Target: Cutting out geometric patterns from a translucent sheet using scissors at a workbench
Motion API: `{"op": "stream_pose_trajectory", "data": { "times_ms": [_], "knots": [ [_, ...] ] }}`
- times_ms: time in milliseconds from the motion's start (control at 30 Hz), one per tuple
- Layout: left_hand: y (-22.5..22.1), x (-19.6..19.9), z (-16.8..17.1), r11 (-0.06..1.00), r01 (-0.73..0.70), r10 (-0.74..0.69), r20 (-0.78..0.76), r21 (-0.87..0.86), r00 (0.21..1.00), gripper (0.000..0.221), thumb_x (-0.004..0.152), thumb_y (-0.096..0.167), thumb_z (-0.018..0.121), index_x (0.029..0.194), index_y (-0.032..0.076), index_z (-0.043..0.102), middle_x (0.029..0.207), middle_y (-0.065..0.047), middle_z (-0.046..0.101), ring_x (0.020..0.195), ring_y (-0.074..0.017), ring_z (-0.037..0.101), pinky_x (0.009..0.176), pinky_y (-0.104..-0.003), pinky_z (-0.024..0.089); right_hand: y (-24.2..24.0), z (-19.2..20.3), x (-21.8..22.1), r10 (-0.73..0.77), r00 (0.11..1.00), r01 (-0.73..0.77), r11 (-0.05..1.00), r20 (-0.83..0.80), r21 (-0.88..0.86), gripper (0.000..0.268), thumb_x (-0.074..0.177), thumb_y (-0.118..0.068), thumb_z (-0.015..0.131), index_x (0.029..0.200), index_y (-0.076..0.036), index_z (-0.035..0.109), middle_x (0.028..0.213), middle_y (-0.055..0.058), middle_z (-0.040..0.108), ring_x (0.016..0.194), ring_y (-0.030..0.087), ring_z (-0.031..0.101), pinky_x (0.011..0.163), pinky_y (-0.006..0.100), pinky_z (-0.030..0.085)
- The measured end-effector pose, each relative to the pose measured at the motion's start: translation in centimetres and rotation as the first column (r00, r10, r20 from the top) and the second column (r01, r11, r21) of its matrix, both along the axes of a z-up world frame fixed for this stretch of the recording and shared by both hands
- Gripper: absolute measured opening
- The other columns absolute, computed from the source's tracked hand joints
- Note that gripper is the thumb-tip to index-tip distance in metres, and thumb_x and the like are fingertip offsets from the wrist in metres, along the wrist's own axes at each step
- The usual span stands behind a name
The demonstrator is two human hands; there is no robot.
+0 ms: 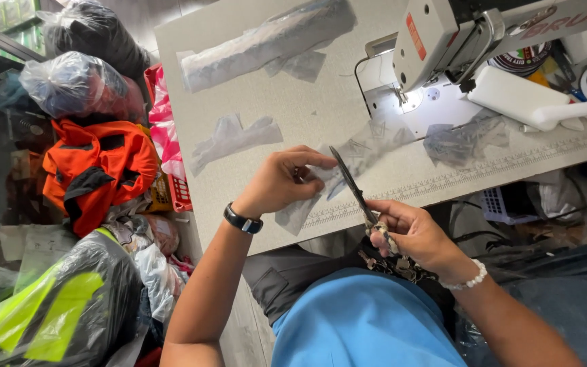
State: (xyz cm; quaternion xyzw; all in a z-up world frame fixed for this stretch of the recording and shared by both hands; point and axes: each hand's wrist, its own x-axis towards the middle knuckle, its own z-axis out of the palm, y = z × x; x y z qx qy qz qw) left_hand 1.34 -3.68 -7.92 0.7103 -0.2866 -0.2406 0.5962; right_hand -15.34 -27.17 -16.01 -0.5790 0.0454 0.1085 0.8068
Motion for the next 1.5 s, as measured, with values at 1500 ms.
{"op": "stream_pose_trajectory", "data": {
  "times_ms": [1500],
  "knots": [
    [-5.9, -0.7, -2.1, 0.960, -0.111, 0.114, 0.005, 0.256, 0.993, 0.031, 0.084, 0.016, 0.082, 0.113, 0.016, 0.070, 0.093, -0.010, 0.075, 0.088, -0.0202, 0.075, 0.081, -0.031, 0.060, 1.9, -0.8, -2.6, -0.467, 0.849, 0.466, 0.882, 0.247, 0.066, 0.078, 0.082, -0.009, 0.082, 0.150, 0.002, 0.045, 0.082, 0.022, 0.071, 0.072, 0.026, 0.076, 0.056, 0.027, 0.060]
  ]
}}
